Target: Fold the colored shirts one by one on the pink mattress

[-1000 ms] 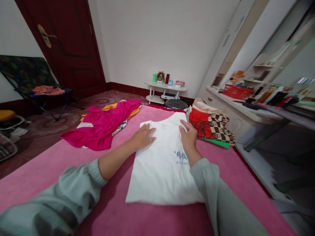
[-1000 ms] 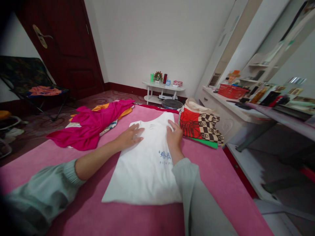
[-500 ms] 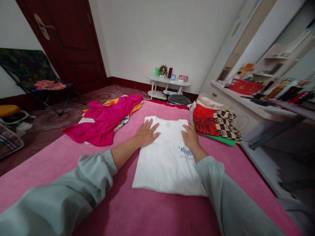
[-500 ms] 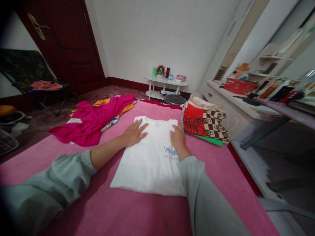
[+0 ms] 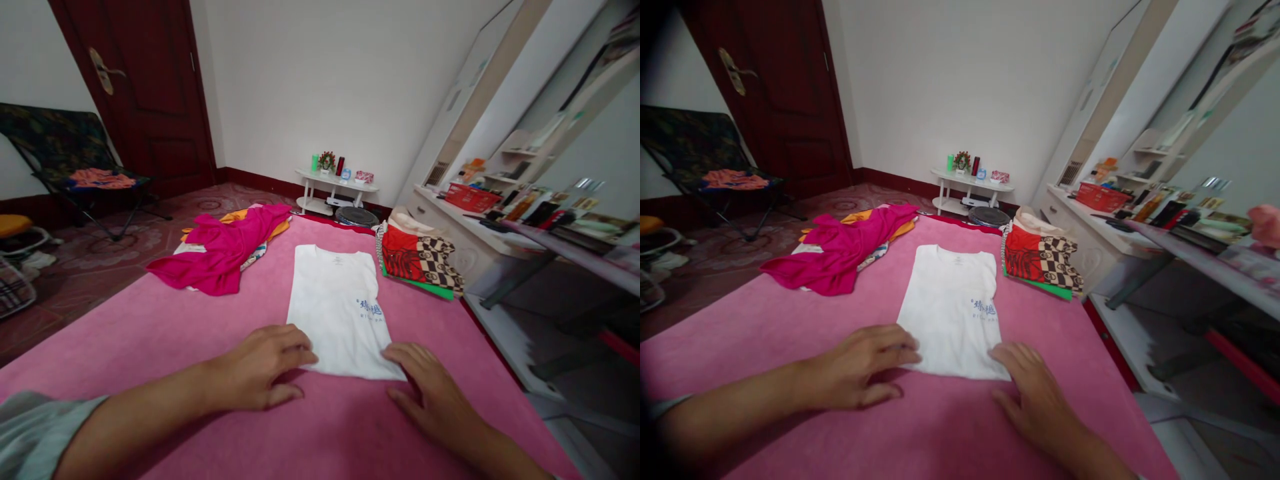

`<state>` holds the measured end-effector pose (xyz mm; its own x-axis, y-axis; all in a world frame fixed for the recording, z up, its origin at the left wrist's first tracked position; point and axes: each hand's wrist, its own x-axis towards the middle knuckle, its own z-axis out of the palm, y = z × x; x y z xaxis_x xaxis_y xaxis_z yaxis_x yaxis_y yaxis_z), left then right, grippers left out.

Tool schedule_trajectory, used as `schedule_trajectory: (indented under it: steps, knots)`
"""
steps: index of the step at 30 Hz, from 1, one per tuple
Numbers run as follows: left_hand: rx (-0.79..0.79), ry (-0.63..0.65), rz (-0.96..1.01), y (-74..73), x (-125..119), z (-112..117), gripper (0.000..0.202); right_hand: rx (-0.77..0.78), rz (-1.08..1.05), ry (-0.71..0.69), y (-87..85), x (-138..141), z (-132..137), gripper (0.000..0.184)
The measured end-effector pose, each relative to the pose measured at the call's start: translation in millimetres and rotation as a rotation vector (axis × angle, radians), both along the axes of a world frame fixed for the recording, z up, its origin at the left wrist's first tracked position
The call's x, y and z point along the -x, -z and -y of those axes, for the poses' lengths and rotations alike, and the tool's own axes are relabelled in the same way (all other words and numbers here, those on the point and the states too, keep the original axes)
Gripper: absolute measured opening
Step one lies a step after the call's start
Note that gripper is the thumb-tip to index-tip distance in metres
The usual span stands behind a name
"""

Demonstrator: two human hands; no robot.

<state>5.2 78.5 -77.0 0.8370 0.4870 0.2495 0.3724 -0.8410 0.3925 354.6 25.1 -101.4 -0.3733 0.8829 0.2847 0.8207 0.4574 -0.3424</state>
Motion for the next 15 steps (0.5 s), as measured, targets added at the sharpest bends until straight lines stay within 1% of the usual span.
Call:
schedule_trajectory:
  steps: [2, 3, 5, 8, 10, 11, 13, 14, 15]
  knots:
    - [-0.059, -0.053, -0.038, 1.8, -6, 2, 0.031, 0.001, -0.016, -0.011, 2.0, 3, 5, 0.030]
    - [-0.075, -0.070, -0.056, 2.1, -9, 0, 0.027, -0.001, -0.037, -0.013, 0.3, 5, 4, 0.026]
    - [-0.094, -0.069, -0.068, -0.6, -12, -7, 0.027, -0.017, -0.070, -0.029, -7.4, 8, -1, 0.025]
    - [-0.098, -0.064, -0.031, -11.8, -7, -13, 0.032, -0.040, -0.059, -0.047, -20.4, 10, -1, 0.024]
    - [-0.066, -0.053, -0.039, -20.1, 1, -10, 0.030, -0.039, -0.021, -0.051, -24.6, 11, 6, 0.023]
    - [-0.041, -0.040, -0.059, -24.2, 4, -7, 0.024, -0.027, -0.001, -0.054, -26.1, 12, 10, 0.022]
    - [0.013, -0.002, -0.120, -32.5, 5, 1, 0.007, 0.029, 0.044, -0.057, -31.7, 18, 16, 0.020]
    - [0.041, 0.010, -0.148, -36.9, 2, 4, 0.008, 0.063, 0.060, -0.048, -36.6, 24, 16, 0.022]
    - [0.066, 0.006, -0.164, -41.1, -3, 6, 0.018, 0.092, 0.065, -0.033, -42.8, 32, 15, 0.027]
